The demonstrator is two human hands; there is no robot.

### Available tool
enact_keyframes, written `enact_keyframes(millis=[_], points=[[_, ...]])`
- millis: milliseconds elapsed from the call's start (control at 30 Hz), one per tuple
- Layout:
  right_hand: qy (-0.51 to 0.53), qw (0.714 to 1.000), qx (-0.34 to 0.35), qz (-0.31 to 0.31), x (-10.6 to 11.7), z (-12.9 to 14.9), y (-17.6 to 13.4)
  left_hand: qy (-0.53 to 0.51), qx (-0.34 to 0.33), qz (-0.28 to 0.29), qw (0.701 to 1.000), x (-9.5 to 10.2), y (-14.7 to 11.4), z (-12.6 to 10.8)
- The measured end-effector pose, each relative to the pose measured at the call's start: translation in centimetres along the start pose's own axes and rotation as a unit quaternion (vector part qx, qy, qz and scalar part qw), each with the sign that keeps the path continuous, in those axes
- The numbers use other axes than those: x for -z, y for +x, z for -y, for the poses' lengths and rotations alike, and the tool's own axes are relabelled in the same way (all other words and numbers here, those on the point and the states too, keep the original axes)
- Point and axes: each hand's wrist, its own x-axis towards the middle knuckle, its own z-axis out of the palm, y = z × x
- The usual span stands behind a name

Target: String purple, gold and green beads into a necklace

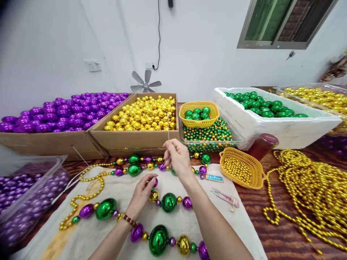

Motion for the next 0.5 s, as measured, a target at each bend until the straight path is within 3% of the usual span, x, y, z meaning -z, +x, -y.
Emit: enact_keyframes(millis=[100,300,500], points=[[-0.011,1.000,0.003,0.002,0.1,-0.2,-0.3,0.087,0.013,0.008,0.996,0.8,0.3,0.6],[-0.056,0.995,-0.032,0.074,0.2,-2.7,-1.5,0.232,0.025,0.023,0.972,2.2,0.5,-0.4],[-0.059,0.990,-0.051,0.116,0.2,-4.8,-3.1,0.287,0.013,0.029,0.957,5.0,2.0,-1.8]])
